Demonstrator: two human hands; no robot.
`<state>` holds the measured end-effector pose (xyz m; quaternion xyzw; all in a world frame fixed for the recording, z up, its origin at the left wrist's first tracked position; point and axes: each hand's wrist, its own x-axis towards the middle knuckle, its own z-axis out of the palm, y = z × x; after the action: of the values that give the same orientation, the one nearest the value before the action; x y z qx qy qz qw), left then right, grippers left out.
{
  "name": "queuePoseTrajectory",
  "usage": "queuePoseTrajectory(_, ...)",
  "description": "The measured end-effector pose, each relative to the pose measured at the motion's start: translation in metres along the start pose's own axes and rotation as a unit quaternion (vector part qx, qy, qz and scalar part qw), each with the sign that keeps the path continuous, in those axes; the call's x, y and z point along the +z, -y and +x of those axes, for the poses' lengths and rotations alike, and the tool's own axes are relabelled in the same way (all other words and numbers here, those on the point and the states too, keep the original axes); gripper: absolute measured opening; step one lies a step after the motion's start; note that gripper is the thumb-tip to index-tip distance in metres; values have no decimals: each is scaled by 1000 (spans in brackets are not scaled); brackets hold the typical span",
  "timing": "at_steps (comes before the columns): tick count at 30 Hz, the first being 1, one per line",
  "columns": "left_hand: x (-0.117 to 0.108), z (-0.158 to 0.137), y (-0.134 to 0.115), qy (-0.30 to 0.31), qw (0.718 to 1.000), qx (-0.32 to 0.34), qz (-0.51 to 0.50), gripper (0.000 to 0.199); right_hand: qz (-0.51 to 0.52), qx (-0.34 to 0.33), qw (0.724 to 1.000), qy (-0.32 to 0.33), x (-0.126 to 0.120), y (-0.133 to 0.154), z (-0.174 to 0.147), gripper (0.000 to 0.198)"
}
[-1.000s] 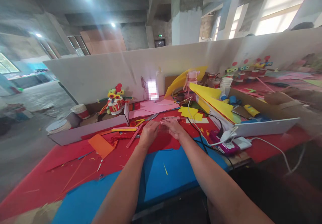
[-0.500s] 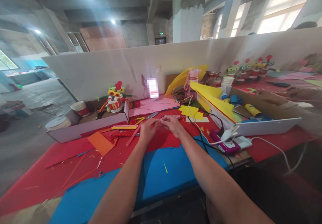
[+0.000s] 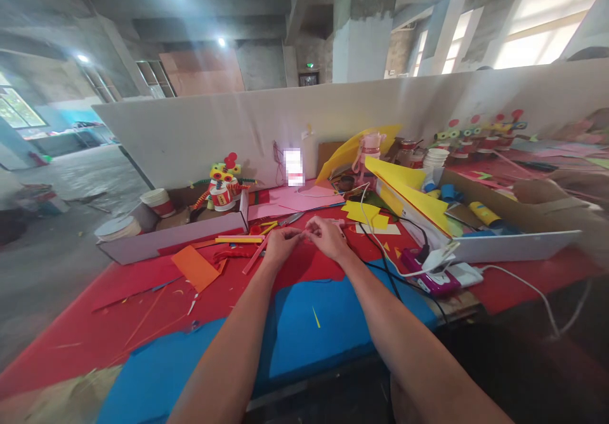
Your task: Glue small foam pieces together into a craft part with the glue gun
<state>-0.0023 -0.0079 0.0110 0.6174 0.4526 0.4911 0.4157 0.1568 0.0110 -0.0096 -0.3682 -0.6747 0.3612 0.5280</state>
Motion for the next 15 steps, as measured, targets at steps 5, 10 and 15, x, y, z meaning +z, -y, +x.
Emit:
queuePoseTrajectory(5,5,-4,-2,-19,991,-28,-128,27,133,38,989,-52,8,4,0,22)
queuePoseTrajectory(10,12,-4,3,-68,966,-81,-238,33,256,133,957,1,19,11,-6,33)
queuePoseTrajectory(15,18,-4,5,-84,960,-77,-256,34,289,158,942,-61,23,9,-7,37)
